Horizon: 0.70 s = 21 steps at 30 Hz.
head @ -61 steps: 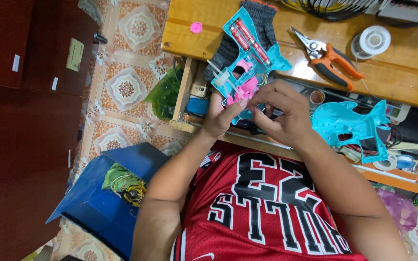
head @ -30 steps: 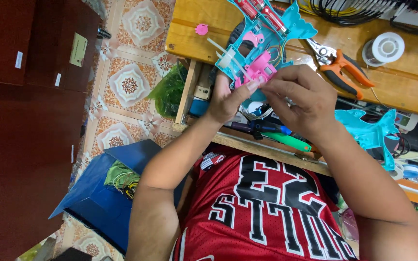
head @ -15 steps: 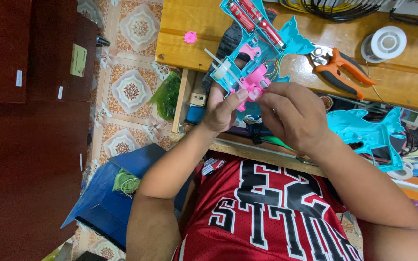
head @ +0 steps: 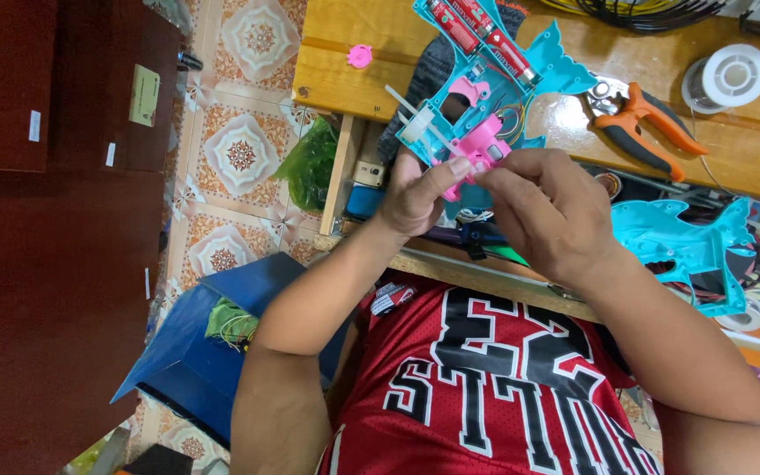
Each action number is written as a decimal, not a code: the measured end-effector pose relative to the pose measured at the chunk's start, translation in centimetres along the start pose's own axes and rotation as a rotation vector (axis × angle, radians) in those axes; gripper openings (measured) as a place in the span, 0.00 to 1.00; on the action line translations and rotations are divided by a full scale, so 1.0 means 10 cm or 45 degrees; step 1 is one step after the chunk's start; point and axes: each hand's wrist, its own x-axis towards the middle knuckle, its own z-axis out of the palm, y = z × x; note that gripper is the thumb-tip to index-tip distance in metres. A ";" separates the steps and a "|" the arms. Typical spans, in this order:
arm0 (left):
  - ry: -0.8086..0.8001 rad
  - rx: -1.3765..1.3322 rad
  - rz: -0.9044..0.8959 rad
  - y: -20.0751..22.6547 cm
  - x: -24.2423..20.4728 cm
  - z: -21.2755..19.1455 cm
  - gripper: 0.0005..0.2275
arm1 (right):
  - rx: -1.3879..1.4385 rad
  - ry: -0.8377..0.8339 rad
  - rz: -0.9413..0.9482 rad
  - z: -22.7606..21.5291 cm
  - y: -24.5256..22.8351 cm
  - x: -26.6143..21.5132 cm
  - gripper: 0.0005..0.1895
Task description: The person holds a disassembled blue and pink toy gun and inserts a white plastic rod into a pink internal component. The person repeatedly pushes and adjusts the rod within the mechanism while holding the toy steady.
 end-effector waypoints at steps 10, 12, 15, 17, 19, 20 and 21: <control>-0.100 0.078 -0.027 0.09 0.04 -0.03 0.19 | 0.001 -0.092 0.088 -0.04 0.07 -0.04 0.08; -0.141 0.098 -0.037 0.10 0.06 -0.07 0.19 | 0.000 -0.112 0.054 -0.06 0.07 -0.01 0.11; -0.126 0.201 -0.029 0.18 0.03 0.00 0.18 | -0.074 -0.148 0.004 -0.10 0.09 -0.04 0.13; -0.128 0.228 -0.037 0.17 0.03 -0.01 0.18 | -0.036 -0.138 -0.001 -0.11 0.06 0.00 0.12; -0.130 0.255 -0.046 0.15 0.02 -0.01 0.19 | 0.002 -0.128 -0.006 -0.13 0.04 0.02 0.12; -0.098 0.290 -0.061 0.14 0.01 0.00 0.21 | 0.008 -0.118 -0.018 -0.13 0.03 0.02 0.11; -0.066 0.324 -0.075 0.13 0.00 0.00 0.22 | 0.015 -0.107 -0.030 -0.14 0.03 0.02 0.10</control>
